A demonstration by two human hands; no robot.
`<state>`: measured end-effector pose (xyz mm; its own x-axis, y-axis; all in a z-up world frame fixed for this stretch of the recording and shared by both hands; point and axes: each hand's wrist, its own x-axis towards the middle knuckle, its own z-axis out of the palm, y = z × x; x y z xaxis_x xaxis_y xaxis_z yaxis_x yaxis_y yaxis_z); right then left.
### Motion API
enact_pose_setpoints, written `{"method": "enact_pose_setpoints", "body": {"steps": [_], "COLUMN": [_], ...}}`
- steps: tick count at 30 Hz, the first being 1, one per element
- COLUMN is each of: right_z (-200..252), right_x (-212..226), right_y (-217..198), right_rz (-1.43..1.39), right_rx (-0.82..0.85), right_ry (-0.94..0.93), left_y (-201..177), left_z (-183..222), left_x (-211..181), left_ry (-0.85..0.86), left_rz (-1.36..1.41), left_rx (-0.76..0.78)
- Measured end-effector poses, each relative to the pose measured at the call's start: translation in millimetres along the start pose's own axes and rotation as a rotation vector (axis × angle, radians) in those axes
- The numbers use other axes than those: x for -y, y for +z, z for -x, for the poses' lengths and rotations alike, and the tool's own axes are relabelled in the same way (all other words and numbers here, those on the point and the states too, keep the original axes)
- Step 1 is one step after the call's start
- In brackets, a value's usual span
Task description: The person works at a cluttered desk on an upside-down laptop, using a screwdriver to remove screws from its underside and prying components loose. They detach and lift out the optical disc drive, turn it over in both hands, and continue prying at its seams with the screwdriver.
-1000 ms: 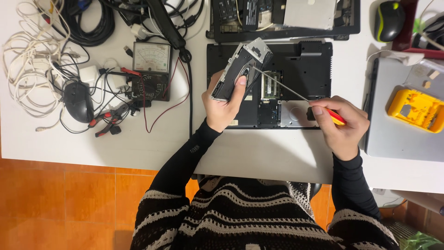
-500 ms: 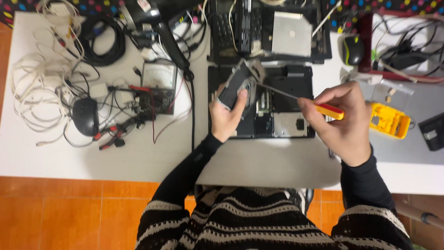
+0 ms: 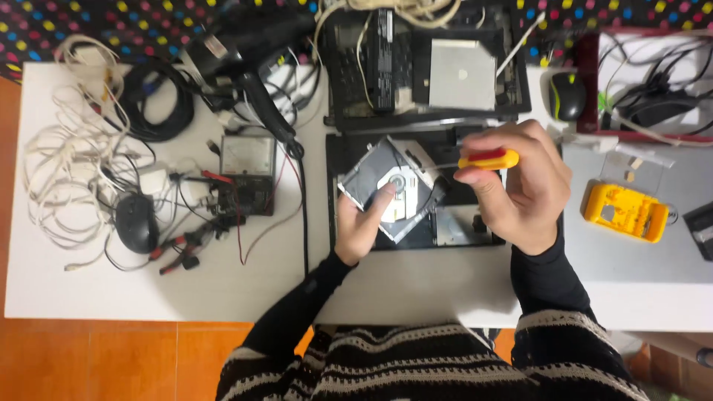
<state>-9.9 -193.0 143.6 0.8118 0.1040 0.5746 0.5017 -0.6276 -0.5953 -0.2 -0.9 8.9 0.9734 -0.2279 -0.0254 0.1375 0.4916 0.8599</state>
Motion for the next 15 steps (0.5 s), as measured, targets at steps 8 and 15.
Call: {"method": "enact_pose_setpoints", "body": {"steps": [8,15], "right_z": [7.0,2.1], "right_x": [-4.7,-8.8], "right_y": [-1.4,-8.8], "right_rz": [-0.296,-0.229], "right_rx": [0.025,0.071], "right_ry": [-0.139,-0.227], "left_y": [-5.9,-8.2], "left_z": [8.1,9.5], "left_x": [18.1,21.8], "left_ry": [-0.044,-0.007], "left_rz": [-0.070,-0.049], "left_rx": [0.028,0.094]}}
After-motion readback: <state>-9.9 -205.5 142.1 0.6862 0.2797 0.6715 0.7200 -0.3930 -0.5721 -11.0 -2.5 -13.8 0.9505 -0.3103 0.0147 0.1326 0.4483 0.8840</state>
